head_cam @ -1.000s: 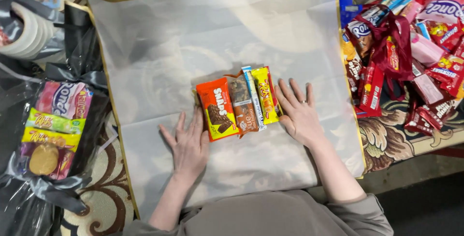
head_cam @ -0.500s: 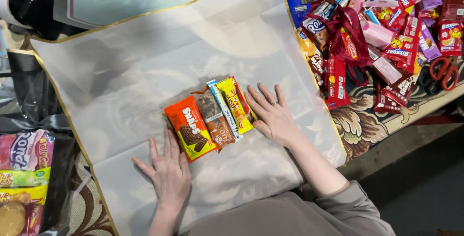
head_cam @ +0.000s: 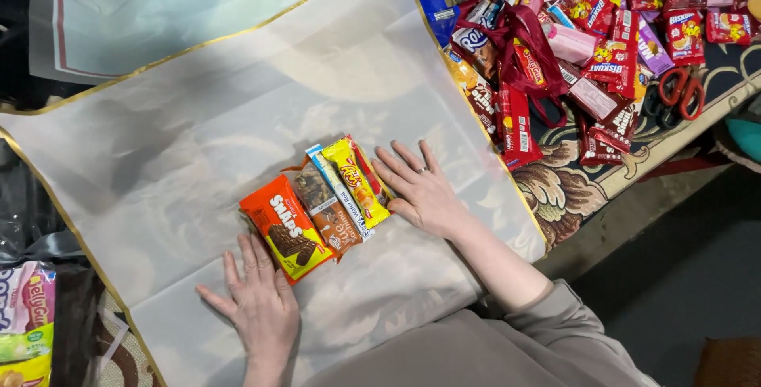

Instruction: Arranging snack bars on a sheet of paper and rolling it up to create a bouquet base.

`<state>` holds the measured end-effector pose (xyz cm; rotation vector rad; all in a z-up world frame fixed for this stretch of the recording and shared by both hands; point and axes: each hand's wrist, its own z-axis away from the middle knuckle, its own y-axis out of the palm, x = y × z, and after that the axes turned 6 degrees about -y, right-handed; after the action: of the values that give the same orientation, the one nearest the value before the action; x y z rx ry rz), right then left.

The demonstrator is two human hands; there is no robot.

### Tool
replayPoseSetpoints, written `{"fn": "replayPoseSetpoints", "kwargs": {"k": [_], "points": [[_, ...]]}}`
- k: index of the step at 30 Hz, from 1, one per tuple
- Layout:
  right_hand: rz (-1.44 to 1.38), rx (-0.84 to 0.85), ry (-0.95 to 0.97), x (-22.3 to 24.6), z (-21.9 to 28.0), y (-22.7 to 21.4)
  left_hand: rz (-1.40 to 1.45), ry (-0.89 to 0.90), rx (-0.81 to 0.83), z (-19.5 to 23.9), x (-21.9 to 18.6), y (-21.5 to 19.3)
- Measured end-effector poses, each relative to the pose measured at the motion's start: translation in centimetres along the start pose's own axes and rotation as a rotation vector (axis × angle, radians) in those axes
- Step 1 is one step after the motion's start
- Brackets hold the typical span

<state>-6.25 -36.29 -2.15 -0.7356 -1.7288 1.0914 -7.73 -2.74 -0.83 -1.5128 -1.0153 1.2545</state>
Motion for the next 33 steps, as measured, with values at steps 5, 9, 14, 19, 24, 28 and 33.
{"fn": "replayPoseSetpoints", "kwargs": {"k": [5,9,14,19,24,28,33], "points": [[-0.021,-0.014,0.001,-0.2,0.1,0.1,-0.036,0.009,-0.007,0.1,0.4,0.5],[-0.027,-0.008,0.002,-0.2,0.0,-0.2,-0.053,0.013,-0.002,0.1,0.5,0.8],[-0.017,-0.019,0.000,-0.4,0.0,0.2,-0.049,0.015,-0.007,0.0,0.3,0.6],[0.016,-0.048,-0.012,-0.7,-0.1,0.3,-0.042,-0.003,0.031,-0.6,0.3,0.6],[-0.279,-0.383,0.281,0.1,1.2,-2.2,-0.066,-0.002,0.013,0.2,0.8,0.8],[-0.046,-0.753,0.400,-7.8,2.8,-9.9,-0.047,-0.005,0.021,-0.1,0.3,0.4],[0.781,-0.692,1.118,-28.6,11.3,-11.2,-0.050,-0.002,0.015,-0.1,0.5,0.5]]}}
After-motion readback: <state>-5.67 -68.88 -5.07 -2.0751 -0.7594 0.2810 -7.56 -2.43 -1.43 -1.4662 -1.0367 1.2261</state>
